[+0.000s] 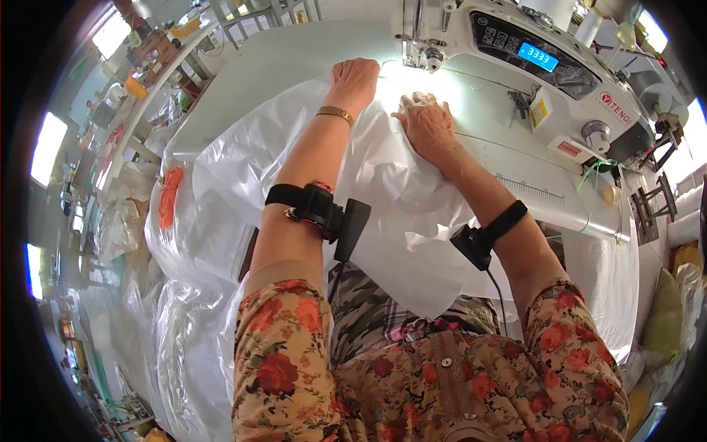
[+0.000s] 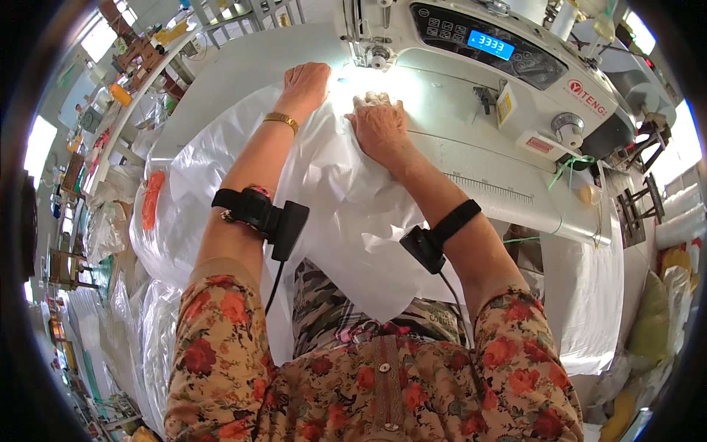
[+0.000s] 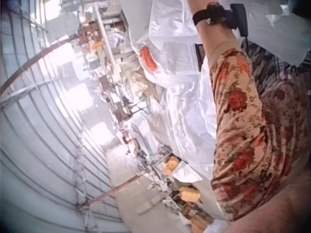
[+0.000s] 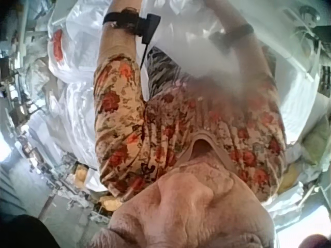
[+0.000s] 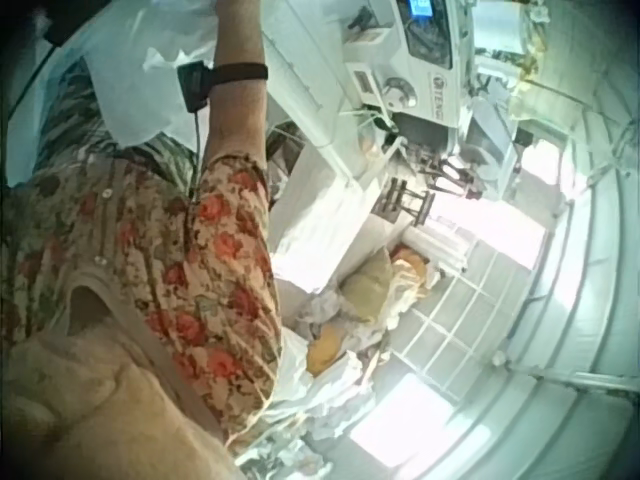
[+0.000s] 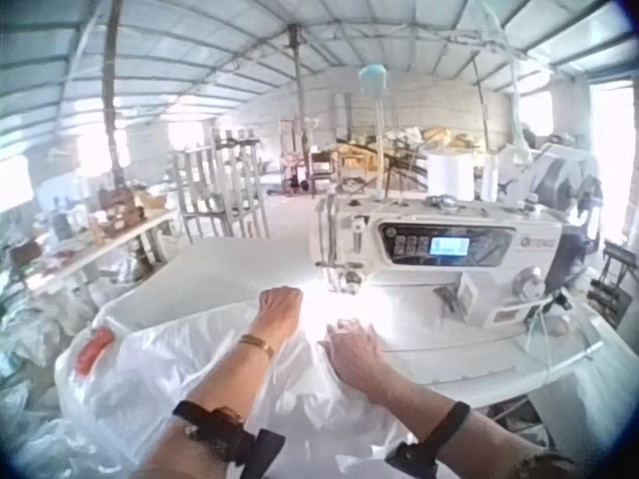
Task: Sewing a large white plastic or fabric sheet using an industrial sewing machine.
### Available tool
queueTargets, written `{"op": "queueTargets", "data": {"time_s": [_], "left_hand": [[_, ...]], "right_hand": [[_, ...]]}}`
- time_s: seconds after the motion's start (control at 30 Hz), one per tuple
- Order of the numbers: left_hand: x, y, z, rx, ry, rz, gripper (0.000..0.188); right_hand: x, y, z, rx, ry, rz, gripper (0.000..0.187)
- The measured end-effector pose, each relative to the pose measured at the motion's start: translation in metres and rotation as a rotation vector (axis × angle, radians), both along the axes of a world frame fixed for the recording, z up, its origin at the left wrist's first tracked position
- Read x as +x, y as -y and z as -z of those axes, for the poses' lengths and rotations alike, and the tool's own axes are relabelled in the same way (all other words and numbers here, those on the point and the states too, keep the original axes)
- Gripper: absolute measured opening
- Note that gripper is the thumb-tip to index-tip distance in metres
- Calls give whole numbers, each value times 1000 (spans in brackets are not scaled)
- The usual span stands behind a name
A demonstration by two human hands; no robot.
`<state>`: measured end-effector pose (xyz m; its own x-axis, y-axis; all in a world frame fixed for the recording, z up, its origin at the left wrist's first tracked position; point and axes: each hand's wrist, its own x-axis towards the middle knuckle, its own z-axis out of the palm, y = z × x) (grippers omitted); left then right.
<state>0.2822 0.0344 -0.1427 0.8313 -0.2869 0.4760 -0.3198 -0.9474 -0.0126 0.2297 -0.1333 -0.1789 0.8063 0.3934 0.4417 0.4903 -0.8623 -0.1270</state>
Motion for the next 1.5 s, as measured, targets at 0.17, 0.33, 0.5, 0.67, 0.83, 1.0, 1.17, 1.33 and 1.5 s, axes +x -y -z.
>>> {"op": "queueTargets", "data": {"time_s": [0.17, 0.33, 0.5, 0.67, 0.83, 1.0, 1.17, 1.33, 1.5], "left_hand": [[-41, 31, -8, 5, 89, 147, 8], [-90, 32, 15, -187, -272, 256, 23], [-85, 20, 36, -258, -243, 241, 49], [-74, 18, 31, -257, -330, 258, 55], [-72, 24, 31, -272, -284, 234, 55], [-70, 27, 26, -294, -342, 235, 50], [-61, 32, 24, -248, -342, 237, 50], [-43, 28, 31, -197, -270, 251, 52], [-44, 38, 21, -256, -390, 174, 53]], "right_hand": [[10, 20, 12, 37, -28, -61, 34], [11, 26, -1, -94, -205, -53, 36], [12, 35, 6, 87, -160, -178, 43], [15, 39, 2, 73, -195, -219, 43], [21, 41, 4, 34, -81, -251, 42], [23, 40, 4, 25, -140, -204, 34], [27, 42, 2, 13, -32, -175, 30], [38, 35, 9, 6, -118, -125, 23], [55, 44, 9, 507, -253, -88, 35]]}}
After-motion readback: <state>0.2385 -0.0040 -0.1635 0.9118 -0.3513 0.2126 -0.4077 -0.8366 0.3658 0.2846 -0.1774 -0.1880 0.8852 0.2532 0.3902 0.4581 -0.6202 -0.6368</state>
